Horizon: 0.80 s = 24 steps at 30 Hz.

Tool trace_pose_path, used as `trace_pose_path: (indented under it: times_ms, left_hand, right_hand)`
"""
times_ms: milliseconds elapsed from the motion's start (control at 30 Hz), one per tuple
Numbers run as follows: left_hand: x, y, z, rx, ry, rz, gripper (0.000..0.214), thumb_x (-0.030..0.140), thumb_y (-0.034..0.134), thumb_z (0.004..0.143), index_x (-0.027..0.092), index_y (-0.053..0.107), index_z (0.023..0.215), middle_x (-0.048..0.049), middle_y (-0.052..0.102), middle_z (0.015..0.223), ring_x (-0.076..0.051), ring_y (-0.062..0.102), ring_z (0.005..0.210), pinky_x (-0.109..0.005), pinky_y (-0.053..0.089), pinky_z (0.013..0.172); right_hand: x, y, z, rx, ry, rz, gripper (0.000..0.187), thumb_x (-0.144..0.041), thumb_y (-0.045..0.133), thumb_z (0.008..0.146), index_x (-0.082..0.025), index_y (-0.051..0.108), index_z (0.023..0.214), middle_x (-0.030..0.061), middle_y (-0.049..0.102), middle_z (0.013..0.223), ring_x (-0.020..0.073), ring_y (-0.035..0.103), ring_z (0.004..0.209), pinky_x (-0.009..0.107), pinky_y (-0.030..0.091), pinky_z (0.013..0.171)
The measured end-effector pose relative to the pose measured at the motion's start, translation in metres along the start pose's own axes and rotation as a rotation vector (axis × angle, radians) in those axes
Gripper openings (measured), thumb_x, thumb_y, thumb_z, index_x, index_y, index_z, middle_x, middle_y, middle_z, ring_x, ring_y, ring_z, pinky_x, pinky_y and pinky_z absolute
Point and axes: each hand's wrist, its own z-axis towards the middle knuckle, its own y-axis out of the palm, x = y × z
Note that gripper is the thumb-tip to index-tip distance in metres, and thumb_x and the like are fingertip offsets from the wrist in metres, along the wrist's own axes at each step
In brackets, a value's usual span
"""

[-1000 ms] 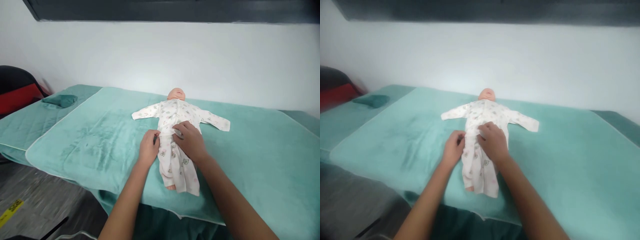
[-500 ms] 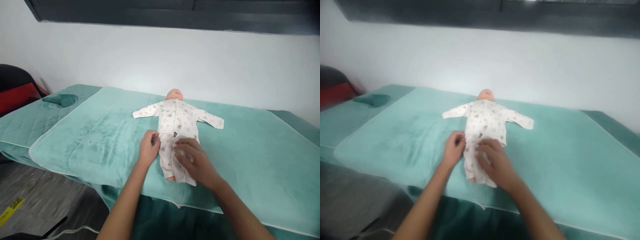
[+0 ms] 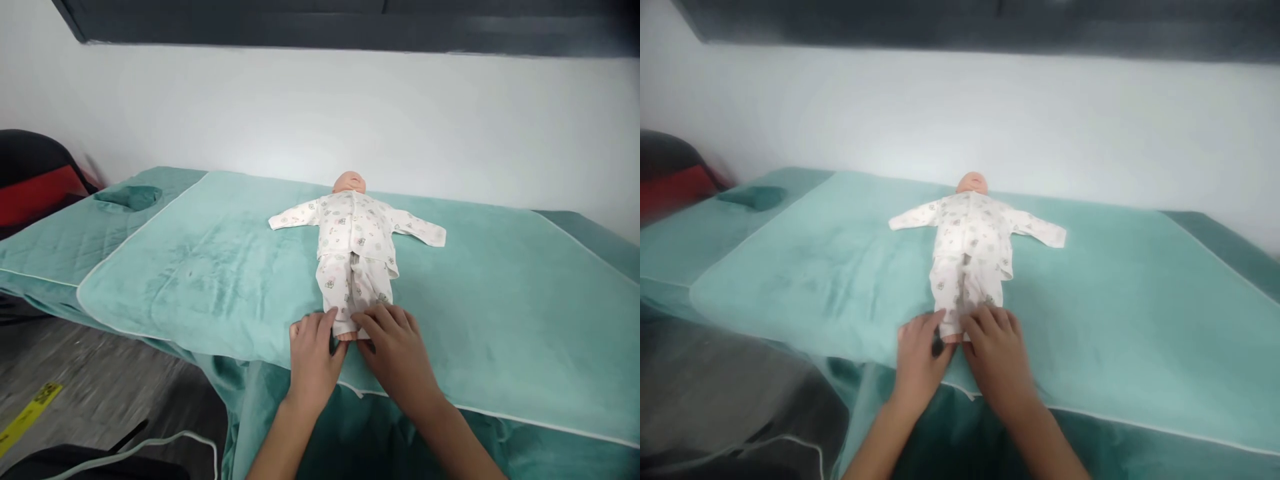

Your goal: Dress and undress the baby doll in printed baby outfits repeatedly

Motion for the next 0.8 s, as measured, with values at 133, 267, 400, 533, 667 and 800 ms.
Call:
trace_pose_path:
  times_ms: [133, 267, 400, 533, 667, 800]
  left_hand:
    - [0.000, -0.006, 0.005, 0.115, 0.083, -0.094, 0.032, 0.023, 0.061, 0.093, 0.025, 0.056, 0.125, -0.0052, 0.065, 0.102, -0.021, 0.063, 0.095, -0.038, 0.049, 0.084]
    - [-0.002, -0.022, 0.006, 0.140, 0.103, -0.176, 0.031, 0.020, 0.059, 0.094, 0.025, 0.058, 0.125, -0.0055, 0.060, 0.104, -0.017, 0.063, 0.095, -0.029, 0.054, 0.082]
    - [-0.005, -0.038, 0.009, 0.165, 0.114, -0.099, 0.032, 0.018, 0.057, 0.094, 0.025, 0.058, 0.125, -0.0052, 0.056, 0.103, -0.016, 0.063, 0.091, -0.028, 0.055, 0.080]
    - [-0.013, -0.044, 0.009, 0.176, 0.144, -0.034, 0.032, 0.015, 0.053, 0.094, 0.024, 0.059, 0.125, -0.0052, 0.054, 0.100, -0.016, 0.062, 0.090, -0.029, 0.055, 0.079]
    - [-0.022, -0.035, 0.001, 0.135, 0.112, -0.054, 0.036, 0.011, 0.048, 0.094, 0.023, 0.058, 0.126, -0.0052, 0.055, 0.100, -0.016, 0.062, 0.090, -0.029, 0.055, 0.079]
    - [-0.017, -0.029, -0.011, 0.170, 0.042, -0.068, 0.039, 0.009, 0.048, 0.092, 0.023, 0.055, 0.128, -0.0062, 0.056, 0.103, -0.018, 0.061, 0.094, -0.032, 0.055, 0.081]
  right_hand:
    - [-0.008, 0.001, 0.008, 0.005, 0.028, -0.018, 0.015, -0.014, 0.065, 0.085, -0.025, 0.068, 0.094, 0.0035, 0.067, 0.096, 0.0261, 0.055, 0.099, 0.042, 0.039, 0.087]
    - [-0.014, 0.001, 0.010, 0.014, -0.010, 0.055, 0.016, -0.010, 0.060, 0.085, -0.025, 0.066, 0.091, 0.0039, 0.066, 0.093, 0.0255, 0.055, 0.096, 0.045, 0.040, 0.090]
    - [-0.019, -0.004, 0.007, 0.022, -0.094, 0.182, 0.019, -0.009, 0.058, 0.085, -0.025, 0.063, 0.094, 0.0024, 0.066, 0.095, 0.0235, 0.056, 0.097, 0.051, 0.036, 0.104]
    - [-0.016, -0.007, 0.003, -0.011, -0.171, 0.251, 0.020, -0.011, 0.056, 0.088, -0.026, 0.064, 0.098, 0.0031, 0.066, 0.102, 0.0238, 0.056, 0.104, 0.055, 0.036, 0.108]
    - [-0.007, -0.001, -0.010, -0.042, -0.202, 0.256, 0.034, -0.006, 0.050, 0.090, -0.026, 0.062, 0.116, 0.0071, 0.062, 0.122, 0.0266, 0.052, 0.120, 0.056, 0.039, 0.108]
    - [0.007, 0.011, -0.036, 0.102, 0.022, 0.290, 0.051, -0.006, 0.048, 0.090, -0.023, 0.048, 0.138, 0.0148, 0.050, 0.138, 0.0293, 0.047, 0.127, 0.053, 0.048, 0.101]
